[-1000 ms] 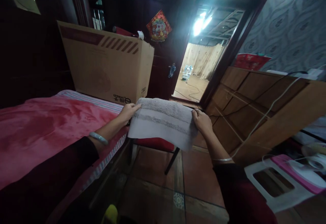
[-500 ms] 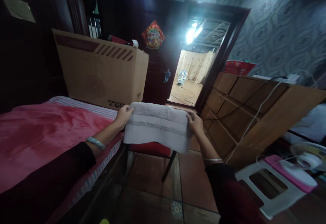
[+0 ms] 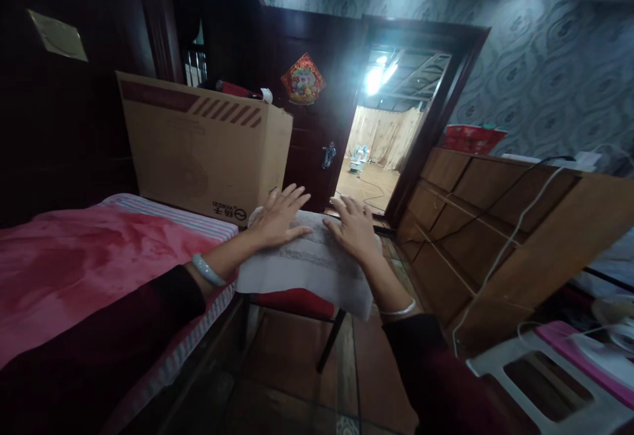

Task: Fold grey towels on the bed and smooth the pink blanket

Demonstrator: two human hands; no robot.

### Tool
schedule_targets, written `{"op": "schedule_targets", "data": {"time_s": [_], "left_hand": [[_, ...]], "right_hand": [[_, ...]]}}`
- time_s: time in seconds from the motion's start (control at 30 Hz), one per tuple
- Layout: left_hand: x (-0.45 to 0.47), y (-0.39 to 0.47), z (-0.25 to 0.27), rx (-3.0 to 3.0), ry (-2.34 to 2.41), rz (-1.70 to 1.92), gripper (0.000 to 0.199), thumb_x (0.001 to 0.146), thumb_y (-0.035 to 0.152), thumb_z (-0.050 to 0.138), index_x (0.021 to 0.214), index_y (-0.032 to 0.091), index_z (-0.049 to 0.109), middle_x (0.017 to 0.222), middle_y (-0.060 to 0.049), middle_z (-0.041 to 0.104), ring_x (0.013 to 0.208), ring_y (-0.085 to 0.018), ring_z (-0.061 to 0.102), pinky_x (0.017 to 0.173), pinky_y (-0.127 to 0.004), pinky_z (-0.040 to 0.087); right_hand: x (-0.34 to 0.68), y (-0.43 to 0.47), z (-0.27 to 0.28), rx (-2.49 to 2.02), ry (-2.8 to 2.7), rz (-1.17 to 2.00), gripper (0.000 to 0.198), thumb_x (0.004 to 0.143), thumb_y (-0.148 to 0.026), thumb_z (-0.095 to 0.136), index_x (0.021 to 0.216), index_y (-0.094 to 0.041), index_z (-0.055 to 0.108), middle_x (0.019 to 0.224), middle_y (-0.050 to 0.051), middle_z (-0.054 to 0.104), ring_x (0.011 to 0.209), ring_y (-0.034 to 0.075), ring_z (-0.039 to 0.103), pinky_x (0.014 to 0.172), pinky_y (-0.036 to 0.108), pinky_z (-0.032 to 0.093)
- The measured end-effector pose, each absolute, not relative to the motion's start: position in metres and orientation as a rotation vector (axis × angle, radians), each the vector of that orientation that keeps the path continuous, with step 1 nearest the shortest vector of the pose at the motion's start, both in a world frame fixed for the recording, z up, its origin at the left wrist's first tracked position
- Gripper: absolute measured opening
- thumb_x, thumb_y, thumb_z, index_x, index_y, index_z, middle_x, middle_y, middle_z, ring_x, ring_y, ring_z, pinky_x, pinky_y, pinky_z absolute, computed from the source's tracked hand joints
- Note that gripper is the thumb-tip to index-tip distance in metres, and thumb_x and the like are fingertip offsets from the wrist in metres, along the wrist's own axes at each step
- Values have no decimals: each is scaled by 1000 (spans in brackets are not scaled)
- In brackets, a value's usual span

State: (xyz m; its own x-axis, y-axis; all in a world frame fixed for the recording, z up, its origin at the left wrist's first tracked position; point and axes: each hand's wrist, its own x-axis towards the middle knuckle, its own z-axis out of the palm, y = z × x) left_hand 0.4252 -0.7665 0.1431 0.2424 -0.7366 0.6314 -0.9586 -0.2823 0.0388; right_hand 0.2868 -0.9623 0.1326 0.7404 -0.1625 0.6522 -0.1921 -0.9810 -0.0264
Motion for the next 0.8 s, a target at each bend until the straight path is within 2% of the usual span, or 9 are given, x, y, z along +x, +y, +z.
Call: {"op": "schedule_targets", "data": {"time_s": [0.07,0.13,0.2,0.37,0.6,0.8], "left_hand": [[424,-778,142,2189,-1671,638,75,89,64,62,147,19,50,148,-17,56,140,-36,46,118,-52,29],[427,-782,139,2284,-1697,553,74,89,70,58,142,19,55,131,-16,66,122,-34,61,106,-48,42],[430,-782,135,2318,-1701,548,74,89,74,53,139,20,56,121,-13,69,110,-32,66,95,-43,48],[433,-779,132,2293,-1727,599,76,88,76,52,139,19,56,118,-13,69,107,-31,66,91,-43,48],[442,-770,129,2307,-1728,580,86,81,81,58,144,22,51,124,-11,68,110,-31,65,94,-42,47],[445,-748,125,2406,-1668,624,85,82,80,58,140,18,52,123,-14,67,113,-33,62,97,-44,44]], "right_hand": [[296,-954,129,2983,-225,887,51,104,-44,40,146,-20,54,147,14,59,135,32,52,112,48,37],[300,-950,123,3057,-231,754,51,106,-43,34,146,-17,54,142,15,63,126,31,60,106,44,42],[300,-951,118,3063,-248,745,52,107,-44,33,146,-16,54,140,16,64,122,32,63,102,42,45],[298,-956,113,3014,-260,798,51,107,-46,34,145,-20,55,137,14,66,118,32,65,96,39,46],[298,-956,109,2975,-238,844,49,106,-46,34,142,-22,58,134,12,68,114,29,66,92,38,47],[297,-956,110,3013,-226,835,55,104,-49,30,141,-21,60,129,13,71,111,32,69,91,43,52]]}}
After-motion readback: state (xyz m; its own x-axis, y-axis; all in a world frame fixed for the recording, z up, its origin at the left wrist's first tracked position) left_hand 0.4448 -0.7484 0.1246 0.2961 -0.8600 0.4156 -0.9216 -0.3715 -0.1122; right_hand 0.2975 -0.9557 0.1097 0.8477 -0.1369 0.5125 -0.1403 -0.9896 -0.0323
